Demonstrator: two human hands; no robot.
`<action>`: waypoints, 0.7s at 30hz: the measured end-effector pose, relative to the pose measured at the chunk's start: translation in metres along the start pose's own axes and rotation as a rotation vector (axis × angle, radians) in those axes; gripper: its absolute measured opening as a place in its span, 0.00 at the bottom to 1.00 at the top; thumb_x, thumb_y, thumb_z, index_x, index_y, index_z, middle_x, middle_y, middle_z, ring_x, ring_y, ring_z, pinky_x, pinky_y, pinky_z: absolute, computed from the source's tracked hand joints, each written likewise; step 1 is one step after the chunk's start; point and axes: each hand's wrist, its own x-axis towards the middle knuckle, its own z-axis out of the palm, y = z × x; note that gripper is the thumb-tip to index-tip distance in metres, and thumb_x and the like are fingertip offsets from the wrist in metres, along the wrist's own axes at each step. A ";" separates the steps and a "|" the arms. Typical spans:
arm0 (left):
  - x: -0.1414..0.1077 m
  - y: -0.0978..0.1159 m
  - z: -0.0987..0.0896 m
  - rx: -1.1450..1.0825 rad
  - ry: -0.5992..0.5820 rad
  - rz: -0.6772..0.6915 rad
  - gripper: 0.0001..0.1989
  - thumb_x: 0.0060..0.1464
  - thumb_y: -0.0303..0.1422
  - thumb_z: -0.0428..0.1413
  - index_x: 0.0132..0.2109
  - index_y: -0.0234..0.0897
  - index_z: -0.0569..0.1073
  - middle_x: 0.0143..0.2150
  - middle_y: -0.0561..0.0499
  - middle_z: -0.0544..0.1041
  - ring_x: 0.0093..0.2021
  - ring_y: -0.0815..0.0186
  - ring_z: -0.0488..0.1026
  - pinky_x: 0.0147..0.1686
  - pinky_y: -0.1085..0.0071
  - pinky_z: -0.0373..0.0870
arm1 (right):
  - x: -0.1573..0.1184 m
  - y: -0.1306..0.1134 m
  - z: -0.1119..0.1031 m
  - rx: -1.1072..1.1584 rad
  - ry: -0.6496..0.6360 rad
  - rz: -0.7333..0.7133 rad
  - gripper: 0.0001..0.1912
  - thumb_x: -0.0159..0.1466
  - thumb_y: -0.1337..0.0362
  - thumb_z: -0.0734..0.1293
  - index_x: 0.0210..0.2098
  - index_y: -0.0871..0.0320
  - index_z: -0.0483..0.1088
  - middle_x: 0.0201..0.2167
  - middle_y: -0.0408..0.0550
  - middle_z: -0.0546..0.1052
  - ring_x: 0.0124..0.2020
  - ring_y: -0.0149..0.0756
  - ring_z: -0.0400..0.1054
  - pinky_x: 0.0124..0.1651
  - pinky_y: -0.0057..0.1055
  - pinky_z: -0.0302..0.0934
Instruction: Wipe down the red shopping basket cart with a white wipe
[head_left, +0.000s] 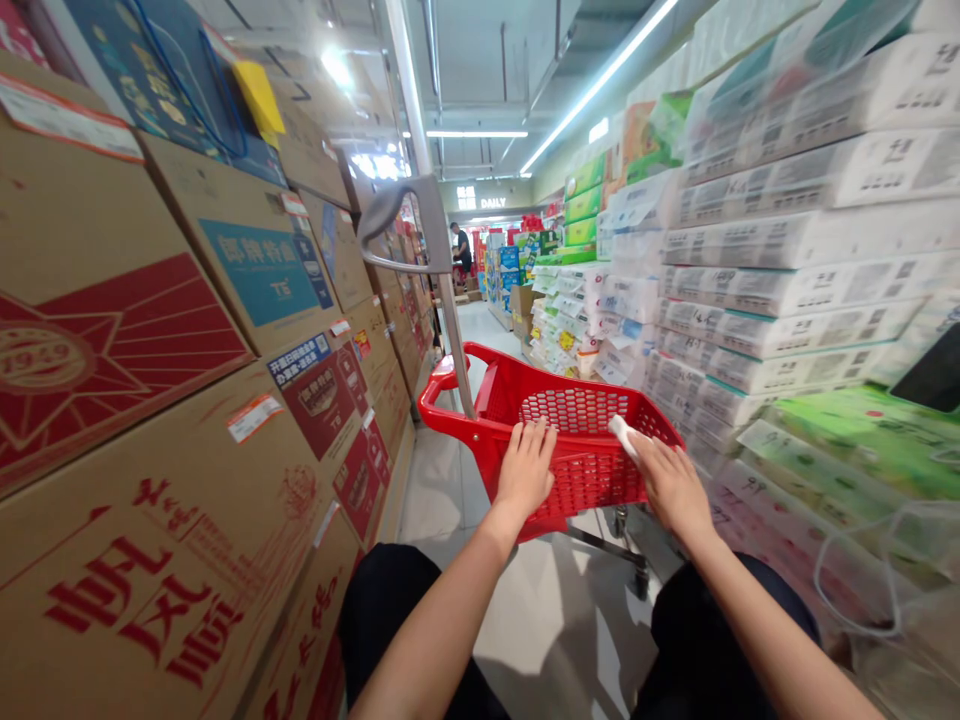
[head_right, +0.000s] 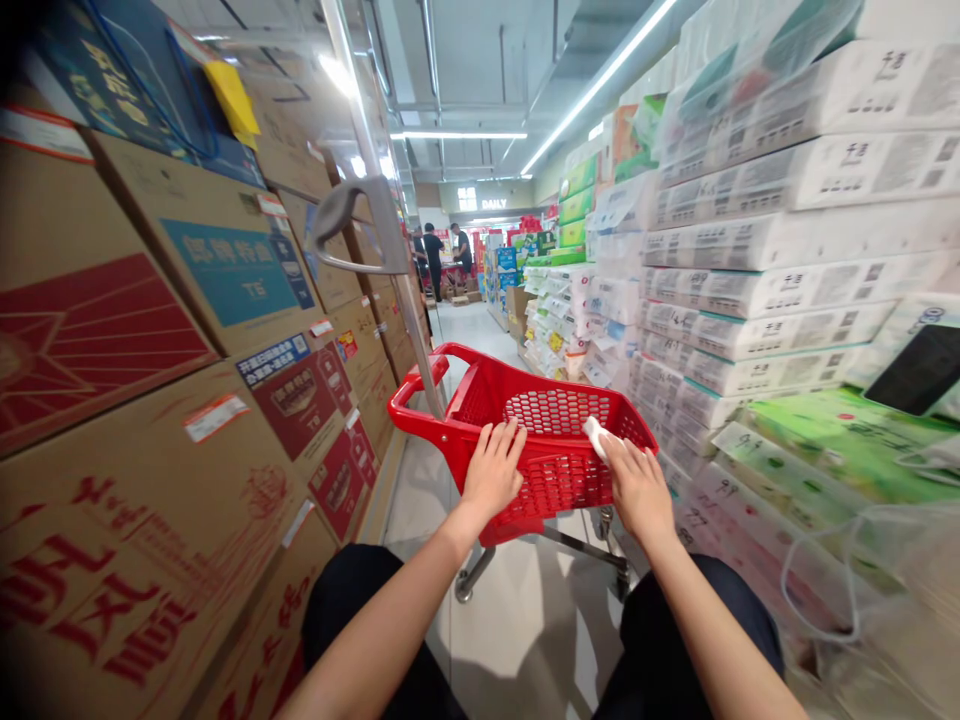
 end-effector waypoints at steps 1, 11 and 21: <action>0.000 0.001 0.000 0.000 0.002 -0.005 0.40 0.56 0.35 0.59 0.72 0.30 0.57 0.76 0.36 0.55 0.75 0.50 0.52 0.75 0.50 0.42 | -0.004 0.014 0.002 -0.020 -0.012 0.041 0.34 0.68 0.68 0.56 0.73 0.50 0.55 0.66 0.48 0.70 0.67 0.47 0.62 0.69 0.53 0.54; 0.001 0.011 0.000 -0.032 0.013 -0.044 0.39 0.55 0.36 0.58 0.71 0.29 0.59 0.76 0.36 0.55 0.74 0.48 0.53 0.74 0.48 0.42 | 0.002 0.012 0.015 0.021 0.048 0.099 0.29 0.70 0.68 0.55 0.69 0.57 0.62 0.64 0.55 0.72 0.65 0.47 0.63 0.67 0.50 0.58; 0.003 0.010 -0.004 -0.044 0.051 -0.047 0.46 0.56 0.31 0.53 0.76 0.26 0.43 0.78 0.38 0.49 0.77 0.54 0.47 0.75 0.51 0.44 | 0.046 -0.133 0.002 0.275 0.024 -0.204 0.34 0.69 0.71 0.54 0.75 0.57 0.51 0.70 0.52 0.64 0.71 0.44 0.56 0.71 0.50 0.53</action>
